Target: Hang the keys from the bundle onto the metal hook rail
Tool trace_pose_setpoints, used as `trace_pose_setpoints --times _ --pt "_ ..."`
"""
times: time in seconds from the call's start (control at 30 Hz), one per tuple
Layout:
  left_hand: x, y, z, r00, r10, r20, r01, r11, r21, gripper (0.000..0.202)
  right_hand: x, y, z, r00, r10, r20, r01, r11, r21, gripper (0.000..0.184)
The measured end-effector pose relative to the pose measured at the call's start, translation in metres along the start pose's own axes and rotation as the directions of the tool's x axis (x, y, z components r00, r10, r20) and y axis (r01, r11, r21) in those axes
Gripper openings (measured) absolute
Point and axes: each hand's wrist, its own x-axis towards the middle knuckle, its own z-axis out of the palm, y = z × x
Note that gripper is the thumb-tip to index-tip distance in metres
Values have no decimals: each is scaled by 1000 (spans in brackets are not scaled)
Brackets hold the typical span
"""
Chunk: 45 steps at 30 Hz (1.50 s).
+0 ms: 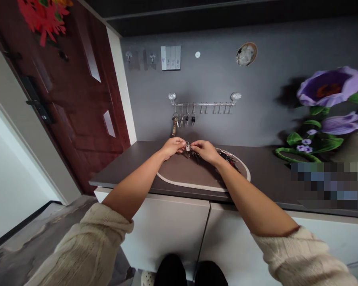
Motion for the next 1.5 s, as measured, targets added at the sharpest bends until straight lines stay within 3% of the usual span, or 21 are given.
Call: trace_pose_setpoints --times 0.33,0.6,0.83,1.13,1.3,1.5 --pt "-3 5 7 999 48 -12 -48 999 -5 18 -1 -4 2 999 37 21 -42 941 335 27" --pt "-3 5 10 998 64 -4 -64 997 34 19 -1 -4 5 991 132 -27 -110 909 402 30" --pt "-2 6 13 997 73 -10 -73 997 7 23 0 -6 5 991 131 -34 -103 894 436 30" --pt "1 12 21 993 -19 -113 17 1000 -17 20 6 2 2 980 164 -116 -83 856 510 28" --pt "14 24 26 967 -74 -245 74 997 -12 20 11 -1 -8 959 216 -185 -75 820 567 26" --pt "24 22 40 938 2 -347 20 998 57 13 31 -16 -29 938 268 -220 -66 760 646 12"
